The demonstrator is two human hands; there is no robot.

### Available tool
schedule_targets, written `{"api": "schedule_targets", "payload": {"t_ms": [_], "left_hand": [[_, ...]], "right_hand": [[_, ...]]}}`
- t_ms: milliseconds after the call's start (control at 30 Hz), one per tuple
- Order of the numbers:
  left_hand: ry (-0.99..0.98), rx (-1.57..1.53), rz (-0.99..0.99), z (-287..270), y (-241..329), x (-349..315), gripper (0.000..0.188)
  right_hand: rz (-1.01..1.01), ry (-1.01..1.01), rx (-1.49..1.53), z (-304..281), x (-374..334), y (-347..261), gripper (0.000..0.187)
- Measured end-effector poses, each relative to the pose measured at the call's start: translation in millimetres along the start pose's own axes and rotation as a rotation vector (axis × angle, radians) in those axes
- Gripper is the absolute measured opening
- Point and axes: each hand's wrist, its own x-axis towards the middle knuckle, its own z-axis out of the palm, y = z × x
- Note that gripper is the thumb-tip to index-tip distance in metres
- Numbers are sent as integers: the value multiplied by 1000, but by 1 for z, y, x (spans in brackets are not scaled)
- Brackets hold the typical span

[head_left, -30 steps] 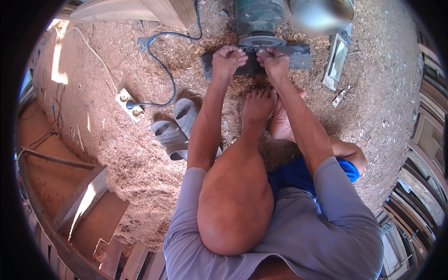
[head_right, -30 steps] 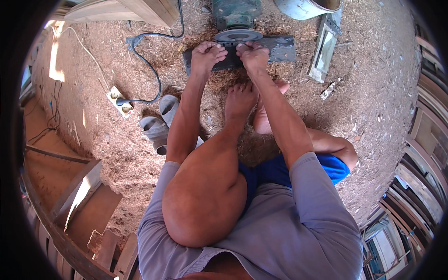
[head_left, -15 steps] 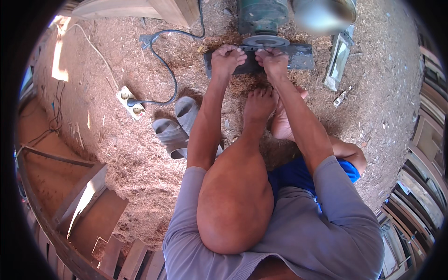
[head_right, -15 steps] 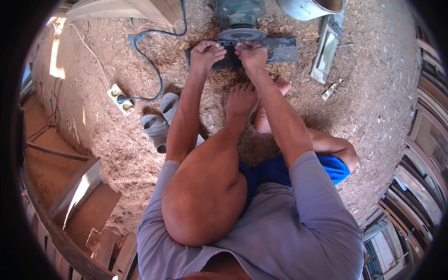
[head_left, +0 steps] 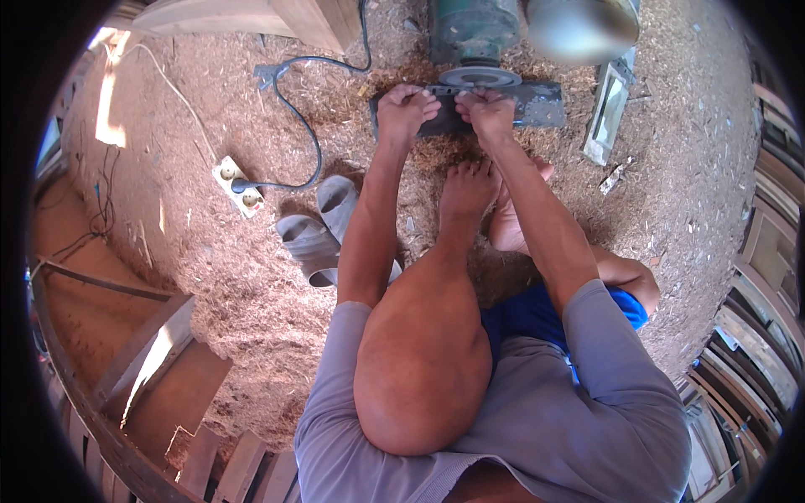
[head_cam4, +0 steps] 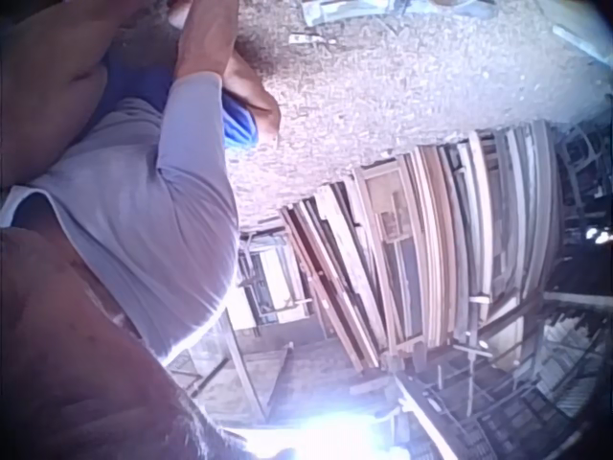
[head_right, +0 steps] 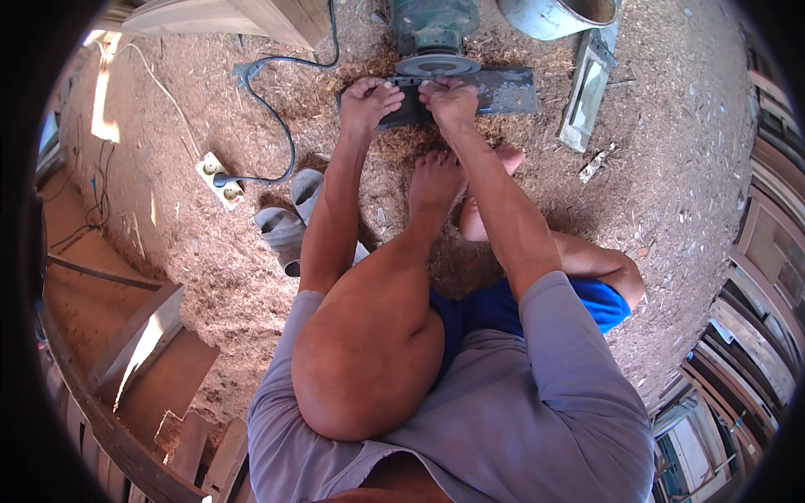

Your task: The person sharpens a metal plate by holding it against a spinning bench grinder and then dipping it into a bucket of water.

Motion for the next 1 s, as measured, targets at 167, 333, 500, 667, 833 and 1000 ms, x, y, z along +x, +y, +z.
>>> {"api": "schedule_targets", "payload": {"t_ms": [167,333,500,667,833,1000], "left_hand": [[-19,34,4,2,6,-6,11],[-11,5,75,-15,14,-37,10],[-194,-137,241,-7,60,-78,12],[-385,-260,393,37,121,-133,10],[-513,-235,461,66,147,-172,10],[-563,-117,491,77,150,-197,8]], "right_hand": [[-17,-19,-33,-3,0,-1,19],[69,-154,137,-4,-53,-26,24],[34,-435,391,-28,-123,-88,22],[-276,-645,435,-58,-181,-141,19],[-367,-654,444,-80,-226,-174,16],[-434,-627,507,-93,-252,-184,14]]}}
